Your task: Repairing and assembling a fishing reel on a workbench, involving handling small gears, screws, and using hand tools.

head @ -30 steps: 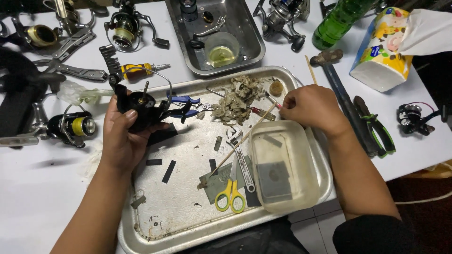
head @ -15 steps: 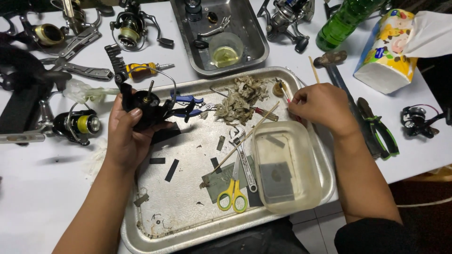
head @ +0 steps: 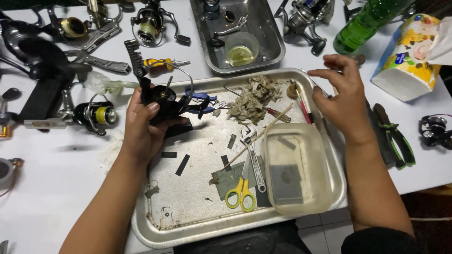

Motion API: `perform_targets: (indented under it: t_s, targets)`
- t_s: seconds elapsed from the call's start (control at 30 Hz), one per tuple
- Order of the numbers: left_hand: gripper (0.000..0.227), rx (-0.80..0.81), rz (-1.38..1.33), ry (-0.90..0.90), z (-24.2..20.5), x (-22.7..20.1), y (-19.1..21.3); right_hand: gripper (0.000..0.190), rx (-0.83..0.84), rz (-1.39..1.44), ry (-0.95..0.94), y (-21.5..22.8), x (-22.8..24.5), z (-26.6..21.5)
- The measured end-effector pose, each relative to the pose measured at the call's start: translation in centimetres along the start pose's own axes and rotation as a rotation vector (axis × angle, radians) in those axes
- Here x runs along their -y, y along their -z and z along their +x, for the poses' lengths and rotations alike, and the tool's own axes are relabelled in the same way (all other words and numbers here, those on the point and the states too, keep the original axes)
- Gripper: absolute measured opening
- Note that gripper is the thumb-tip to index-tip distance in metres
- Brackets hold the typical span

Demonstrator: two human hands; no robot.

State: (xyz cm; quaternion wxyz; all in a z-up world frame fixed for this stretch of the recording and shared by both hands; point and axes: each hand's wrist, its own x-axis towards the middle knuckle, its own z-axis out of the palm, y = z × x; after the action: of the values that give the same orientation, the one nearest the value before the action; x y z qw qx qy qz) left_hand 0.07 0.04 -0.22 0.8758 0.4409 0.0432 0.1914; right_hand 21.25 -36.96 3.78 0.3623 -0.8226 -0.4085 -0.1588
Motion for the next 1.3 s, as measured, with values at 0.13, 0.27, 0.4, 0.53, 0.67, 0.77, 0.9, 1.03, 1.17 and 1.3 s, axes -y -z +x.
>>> perform_targets:
  t_s: [0.13, 0.27, 0.4, 0.53, 0.67, 0.77, 0.9, 1.03, 1.17, 1.3]
  targets:
    - [0.047, -0.063, 0.02, 0.05, -0.2, -0.4, -0.5, 0.039, -0.013, 0.2, -0.05, 0.0, 2.1, 0.1]
    - [0.052, -0.114, 0.038, 0.063, 0.0, -0.2, -0.4, 0.04, 0.044, 0.033, -0.006, 0.2, 3.1, 0.3]
    - [0.055, -0.059, 0.014, 0.109, 0.2, -0.8, -1.7, 0.033, 0.157, 0.3, -0.172, 0.6, 6.6, 2.3]
    - [0.057, 0.067, 0.03, 0.166, 0.6, -0.9, -3.4, 0.043, 0.493, 0.312, -0.43, 0.7, 10.9, 5.1]
    - [0.08, 0.1, -0.089, 0.186, 1.5, -0.7, -6.0, 0.065, 0.636, 0.371, -0.354, -1.6, 12.9, 6.2]
    - [0.055, 0.122, -0.148, 0.158, 1.6, -0.5, -7.6, 0.079, 0.713, 0.389, -0.427, -2.2, 14.3, 6.4]
    - [0.05, 0.18, -0.114, 0.134, 1.2, -0.2, -8.0, 0.053, 0.625, 0.327, -0.354, -2.6, 13.5, 5.6]
    - [0.061, 0.206, -0.07, 0.166, 0.8, 0.0, -7.5, 0.056, 0.643, 0.219, -0.272, -2.6, 12.2, 4.6]
    - [0.05, 0.276, -0.056, -0.001, 0.7, -0.2, -5.8, 0.042, 0.486, 0.287, -0.108, 0.8, 13.1, 5.4]
    - [0.061, 0.181, -0.025, 0.128, -0.5, -2.6, -3.8, 0.041, 0.242, 0.194, -0.094, 3.2, 7.6, 3.6]
